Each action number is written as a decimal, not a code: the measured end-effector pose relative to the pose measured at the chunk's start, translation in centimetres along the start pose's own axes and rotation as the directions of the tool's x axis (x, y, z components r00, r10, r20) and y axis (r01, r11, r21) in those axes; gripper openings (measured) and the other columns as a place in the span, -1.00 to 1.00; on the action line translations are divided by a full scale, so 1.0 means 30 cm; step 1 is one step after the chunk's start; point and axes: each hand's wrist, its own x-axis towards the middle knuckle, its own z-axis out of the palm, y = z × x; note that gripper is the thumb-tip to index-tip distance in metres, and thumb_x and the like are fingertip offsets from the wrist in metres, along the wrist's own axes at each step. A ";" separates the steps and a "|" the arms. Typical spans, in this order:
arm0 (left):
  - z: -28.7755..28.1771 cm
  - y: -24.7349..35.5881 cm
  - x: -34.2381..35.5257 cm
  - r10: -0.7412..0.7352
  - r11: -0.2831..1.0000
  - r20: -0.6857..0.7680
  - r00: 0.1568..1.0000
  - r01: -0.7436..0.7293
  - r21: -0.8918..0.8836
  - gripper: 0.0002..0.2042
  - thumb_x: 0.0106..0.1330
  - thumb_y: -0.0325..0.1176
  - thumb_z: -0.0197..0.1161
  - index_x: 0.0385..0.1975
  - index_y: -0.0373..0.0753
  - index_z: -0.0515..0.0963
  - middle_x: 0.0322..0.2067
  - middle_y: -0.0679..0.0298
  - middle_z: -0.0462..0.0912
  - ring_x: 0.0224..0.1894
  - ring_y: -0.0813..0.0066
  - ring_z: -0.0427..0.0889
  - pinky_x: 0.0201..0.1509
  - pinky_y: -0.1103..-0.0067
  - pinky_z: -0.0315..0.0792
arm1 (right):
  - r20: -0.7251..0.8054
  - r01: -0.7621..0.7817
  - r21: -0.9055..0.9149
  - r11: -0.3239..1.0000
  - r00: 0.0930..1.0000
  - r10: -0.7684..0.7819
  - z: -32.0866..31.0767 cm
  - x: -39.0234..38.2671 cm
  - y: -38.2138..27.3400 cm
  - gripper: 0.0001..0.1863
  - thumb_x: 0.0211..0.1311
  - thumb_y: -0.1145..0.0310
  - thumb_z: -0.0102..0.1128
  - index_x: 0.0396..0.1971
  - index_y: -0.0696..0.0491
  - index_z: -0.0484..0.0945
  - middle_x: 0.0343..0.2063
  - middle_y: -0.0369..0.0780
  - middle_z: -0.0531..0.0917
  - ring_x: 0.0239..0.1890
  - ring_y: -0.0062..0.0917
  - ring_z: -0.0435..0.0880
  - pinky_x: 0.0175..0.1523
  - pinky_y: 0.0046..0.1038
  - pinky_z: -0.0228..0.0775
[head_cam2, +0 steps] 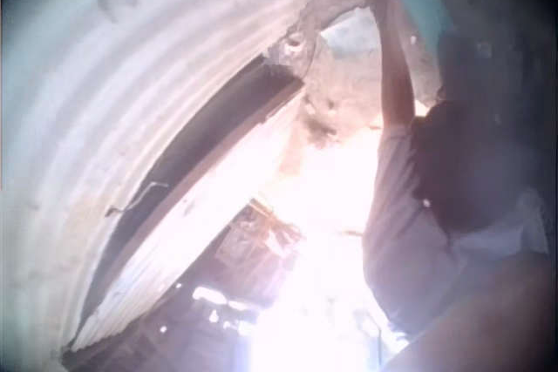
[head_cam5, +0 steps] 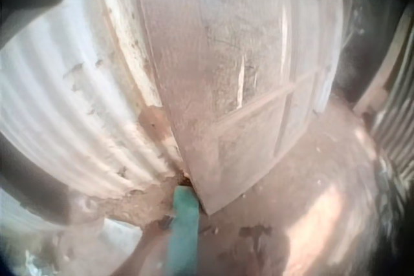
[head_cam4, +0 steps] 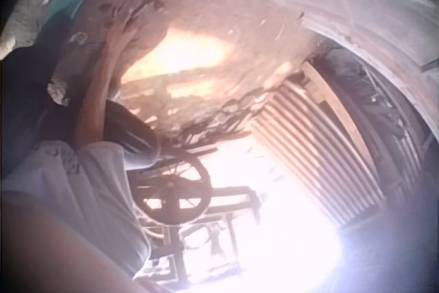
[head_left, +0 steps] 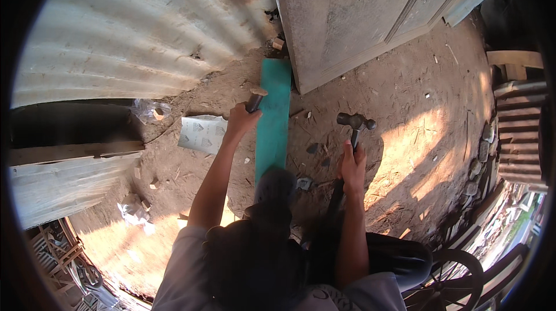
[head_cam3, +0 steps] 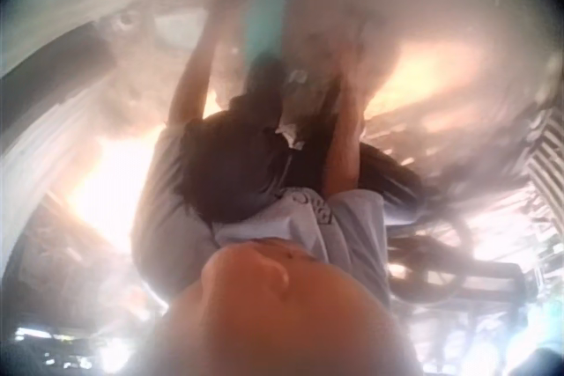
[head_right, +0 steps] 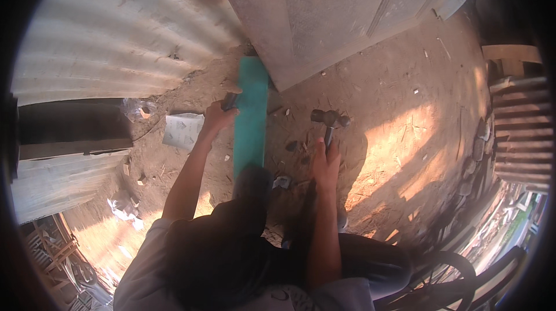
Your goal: The person sits on the ground and uses a hammer and chisel to shape a small round wooden object placed on a green plank. They repeatedly strike the chisel to carve the wood, occasionally repositioning the object and tools.
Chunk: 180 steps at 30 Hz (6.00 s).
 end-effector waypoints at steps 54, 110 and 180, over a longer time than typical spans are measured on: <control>-0.178 0.451 -0.314 0.208 0.967 0.271 0.940 -0.239 0.084 -0.61 -0.10 -0.39 0.47 -0.25 -0.32 0.51 -0.34 0.14 0.61 -0.19 0.24 0.61 -0.09 0.39 0.45 | 0.019 -0.097 0.263 0.960 0.995 0.096 -0.050 0.360 -0.145 -0.71 0.35 0.17 0.11 -0.45 0.01 0.29 -0.80 -0.45 0.23 -0.84 -0.76 0.19 -0.77 -0.59 0.01; 0.165 0.439 -0.119 0.694 0.715 0.266 0.669 -0.683 -0.145 -0.79 -0.07 -0.35 0.31 -0.46 -0.28 0.51 -0.48 0.06 0.60 -0.35 0.04 0.64 -0.28 0.28 0.50 | -0.133 -0.017 0.228 0.973 0.990 0.048 -0.050 -0.125 -0.296 -0.71 0.47 0.15 -0.16 -0.25 0.09 0.34 -0.74 -0.42 0.14 -0.82 -0.76 0.09 -0.77 -0.62 -0.04; 0.288 0.416 -0.087 0.667 0.721 0.275 0.692 -0.693 -0.005 -0.82 0.01 -0.30 0.33 -0.48 -0.24 0.53 -0.49 0.12 0.62 -0.39 0.10 0.66 -0.32 0.30 0.53 | -0.104 -0.025 -0.040 0.999 0.994 0.020 -0.072 -0.034 -0.168 -0.67 0.48 0.03 -0.22 -0.37 -0.03 0.23 -0.76 -0.41 0.17 -0.83 -0.75 0.10 -0.78 -0.62 -0.04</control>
